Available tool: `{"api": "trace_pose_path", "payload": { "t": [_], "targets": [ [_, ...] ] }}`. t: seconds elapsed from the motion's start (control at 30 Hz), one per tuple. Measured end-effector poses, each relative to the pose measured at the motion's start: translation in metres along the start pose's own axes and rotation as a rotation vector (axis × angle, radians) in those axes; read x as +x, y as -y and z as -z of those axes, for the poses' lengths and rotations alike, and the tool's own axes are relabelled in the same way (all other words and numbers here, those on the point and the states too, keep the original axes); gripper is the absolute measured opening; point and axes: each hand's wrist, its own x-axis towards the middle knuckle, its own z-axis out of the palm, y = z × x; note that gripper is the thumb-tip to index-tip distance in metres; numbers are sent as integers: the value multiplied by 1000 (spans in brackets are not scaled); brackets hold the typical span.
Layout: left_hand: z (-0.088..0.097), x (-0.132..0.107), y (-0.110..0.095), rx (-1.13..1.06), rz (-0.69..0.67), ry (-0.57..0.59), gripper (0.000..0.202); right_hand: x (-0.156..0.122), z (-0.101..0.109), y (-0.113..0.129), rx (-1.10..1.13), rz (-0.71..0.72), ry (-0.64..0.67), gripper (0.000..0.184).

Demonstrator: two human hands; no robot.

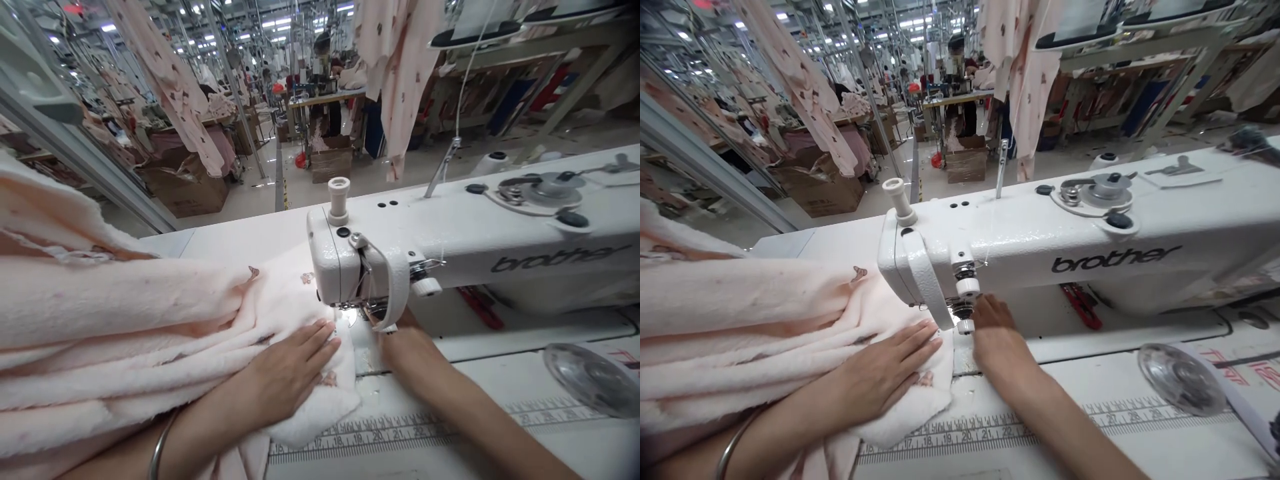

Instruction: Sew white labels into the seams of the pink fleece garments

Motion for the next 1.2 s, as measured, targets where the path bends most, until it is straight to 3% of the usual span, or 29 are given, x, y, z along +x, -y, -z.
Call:
{"api": "trace_pose_path", "payload": {
  "t": [0.1,0.27,0.73,1.03,1.2],
  "targets": [
    [1,0,-1,2,-7,7,49,-23,9,22,22,90,13,48],
    [1,-1,-1,13,0,3,50,-43,3,40,31,88,21,47],
    [-1,3,0,-10,44,3,50,-35,-2,36,-59,92,109,48],
    [-5,3,2,-54,84,-86,45,-28,-5,32,-86,95,85,55],
    [-5,4,5,-69,60,-75,49,-26,-3,31,-81,94,85,54]
  ]
}}
